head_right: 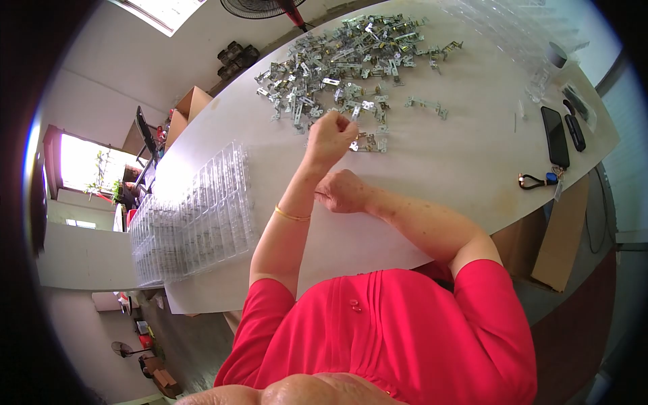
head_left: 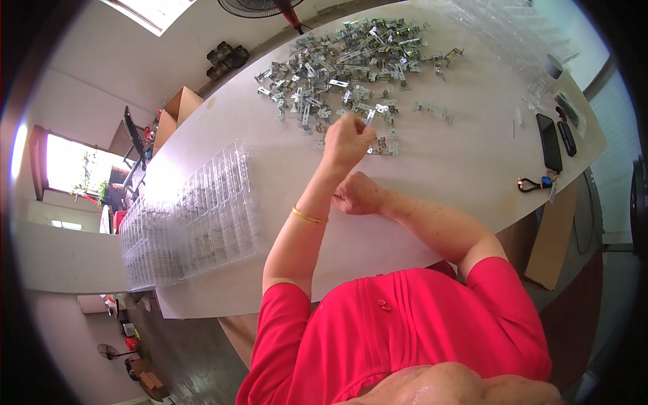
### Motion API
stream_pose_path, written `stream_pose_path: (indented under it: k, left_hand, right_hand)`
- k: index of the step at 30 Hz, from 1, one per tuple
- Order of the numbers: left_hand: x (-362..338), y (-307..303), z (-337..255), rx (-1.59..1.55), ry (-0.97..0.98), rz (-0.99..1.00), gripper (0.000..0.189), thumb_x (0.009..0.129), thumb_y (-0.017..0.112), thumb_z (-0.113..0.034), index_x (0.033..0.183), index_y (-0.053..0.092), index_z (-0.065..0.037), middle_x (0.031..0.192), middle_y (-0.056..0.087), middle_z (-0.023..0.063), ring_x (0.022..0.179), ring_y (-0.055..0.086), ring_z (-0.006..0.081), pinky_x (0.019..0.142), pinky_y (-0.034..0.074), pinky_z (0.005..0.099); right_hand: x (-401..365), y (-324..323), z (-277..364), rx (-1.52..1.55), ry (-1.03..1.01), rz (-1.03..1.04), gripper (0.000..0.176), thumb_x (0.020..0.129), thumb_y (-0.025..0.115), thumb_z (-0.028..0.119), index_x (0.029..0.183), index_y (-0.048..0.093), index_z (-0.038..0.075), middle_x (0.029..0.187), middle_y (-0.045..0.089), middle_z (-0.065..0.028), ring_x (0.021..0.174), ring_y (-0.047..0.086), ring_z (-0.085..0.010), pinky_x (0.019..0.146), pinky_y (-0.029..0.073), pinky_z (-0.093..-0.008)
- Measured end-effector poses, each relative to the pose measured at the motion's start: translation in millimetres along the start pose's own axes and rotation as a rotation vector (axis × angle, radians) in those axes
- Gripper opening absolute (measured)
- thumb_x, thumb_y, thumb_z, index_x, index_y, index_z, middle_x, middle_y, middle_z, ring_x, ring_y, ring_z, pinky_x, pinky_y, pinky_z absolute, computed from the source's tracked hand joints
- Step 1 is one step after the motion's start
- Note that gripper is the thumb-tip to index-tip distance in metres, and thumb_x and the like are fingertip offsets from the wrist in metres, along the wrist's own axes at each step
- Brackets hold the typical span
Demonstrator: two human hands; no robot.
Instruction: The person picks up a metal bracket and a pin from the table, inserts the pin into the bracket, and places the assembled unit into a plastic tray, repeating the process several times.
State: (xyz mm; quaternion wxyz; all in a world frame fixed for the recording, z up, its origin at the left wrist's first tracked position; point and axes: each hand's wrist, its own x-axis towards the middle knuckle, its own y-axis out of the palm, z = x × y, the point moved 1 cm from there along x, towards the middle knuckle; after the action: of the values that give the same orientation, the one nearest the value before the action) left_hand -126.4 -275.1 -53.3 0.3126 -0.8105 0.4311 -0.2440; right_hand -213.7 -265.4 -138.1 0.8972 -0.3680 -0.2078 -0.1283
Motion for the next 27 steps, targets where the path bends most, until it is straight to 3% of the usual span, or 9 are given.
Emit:
stream_pose_path:
  k: [1, 4, 8, 11, 15, 17, 18, 20, 27]
  left_hand:
    - [-2.5, -6.7, 4.3, 0.0, -0.001, -0.002, 0.025, 0.082, 0.068, -0.02, 0.086, 0.066, 0.004, 0.077, 0.07, 0.016, 0.072, 0.069, 0.0249, 0.071, 0.055, 0.0364]
    - [-22.4, -35.3, 10.7, -0.577, -0.116, 0.06, 0.021, 0.097, 0.057, -0.015, 0.101, 0.06, 0.006, 0.087, 0.07, 0.0126, 0.074, 0.067, 0.0182, 0.072, 0.056, 0.0305]
    - [-50.9, -58.8, 56.3, -1.022, -0.188, 0.06, 0.018, 0.099, 0.055, -0.015, 0.102, 0.059, 0.003, 0.086, 0.066, 0.0113, 0.08, 0.067, 0.021, 0.078, 0.055, 0.032]
    - [-72.0, -65.7, 82.1, -1.253, -0.196, 0.047, 0.019, 0.1, 0.052, -0.016, 0.102, 0.057, 0.002, 0.085, 0.065, 0.0108, 0.078, 0.066, 0.0231, 0.077, 0.055, 0.0353]
    - [-90.5, -64.1, 106.8, -1.393, -0.262, -0.025, 0.017, 0.097, 0.047, -0.013, 0.099, 0.055, 0.001, 0.081, 0.057, 0.0076, 0.071, 0.063, 0.0245, 0.075, 0.055, 0.0404]
    - [-96.1, -63.3, 110.5, -1.379, -0.291, -0.065, 0.016, 0.096, 0.047, -0.012, 0.098, 0.055, 0.001, 0.08, 0.055, 0.0064, 0.068, 0.061, 0.023, 0.073, 0.055, 0.0398]
    - [-98.1, -62.7, 111.7, -1.36, -0.319, -0.089, 0.015, 0.095, 0.046, -0.012, 0.098, 0.055, 0.001, 0.078, 0.052, 0.0051, 0.064, 0.058, 0.0215, 0.07, 0.055, 0.0392]
    - [-99.9, -59.5, 116.3, -1.352, -0.342, -0.091, 0.017, 0.096, 0.047, -0.013, 0.099, 0.055, 0.001, 0.076, 0.05, 0.004, 0.061, 0.055, 0.0192, 0.068, 0.054, 0.0373]
    - [-107.0, -47.5, 102.1, -1.042, -0.369, -0.141, 0.029, 0.101, 0.05, -0.022, 0.108, 0.056, 0.005, 0.073, 0.045, -0.0004, 0.055, 0.049, 0.0111, 0.059, 0.048, 0.0285]
  right_hand:
    - [2.2, -9.3, 10.4, 0.071, 0.022, -0.064, 0.008, 0.086, 0.064, 0.014, 0.09, 0.062, 0.008, 0.086, 0.068, -0.0135, 0.079, 0.064, -0.0365, 0.065, 0.05, -0.0438]
    - [4.8, -8.2, 11.3, 0.079, 0.155, -0.03, 0.009, 0.091, 0.063, 0.018, 0.091, 0.064, 0.009, 0.086, 0.068, -0.0134, 0.08, 0.065, -0.0356, 0.068, 0.051, -0.0419]
    - [5.2, -4.9, 7.5, 0.119, 0.241, -0.035, 0.01, 0.091, 0.063, 0.018, 0.091, 0.064, 0.008, 0.086, 0.068, -0.0143, 0.078, 0.066, -0.0353, 0.067, 0.051, -0.0419]
    - [6.5, -5.9, 4.8, 0.185, 0.218, -0.202, 0.01, 0.091, 0.064, 0.017, 0.094, 0.064, 0.008, 0.082, 0.068, -0.0156, 0.073, 0.066, -0.0352, 0.064, 0.051, -0.0419]
    - [9.4, -11.4, 6.8, 0.207, 0.397, -0.232, 0.013, 0.093, 0.063, 0.017, 0.095, 0.063, 0.005, 0.073, 0.066, -0.0155, 0.065, 0.065, -0.0296, 0.06, 0.049, -0.0381]
    - [11.1, -13.0, 7.9, 0.324, 0.472, -0.259, 0.012, 0.095, 0.063, 0.016, 0.094, 0.062, 0.004, 0.068, 0.063, -0.0096, 0.061, 0.061, -0.0183, 0.058, 0.048, -0.0328]
    - [11.5, -11.5, 7.2, 0.322, 0.471, -0.25, 0.012, 0.095, 0.063, 0.016, 0.094, 0.062, 0.004, 0.068, 0.063, -0.0096, 0.061, 0.061, -0.0183, 0.058, 0.048, -0.0328]
    - [10.6, -10.1, 3.9, 0.465, 0.498, -0.388, 0.012, 0.097, 0.062, 0.016, 0.094, 0.062, 0.005, 0.068, 0.06, -0.0019, 0.061, 0.056, -0.0079, 0.057, 0.046, -0.0265]
    - [11.7, -13.1, 0.0, 0.612, 0.478, -0.484, 0.013, 0.099, 0.062, 0.018, 0.096, 0.063, 0.006, 0.071, 0.061, 0.0016, 0.063, 0.055, -0.0047, 0.057, 0.046, -0.0218]
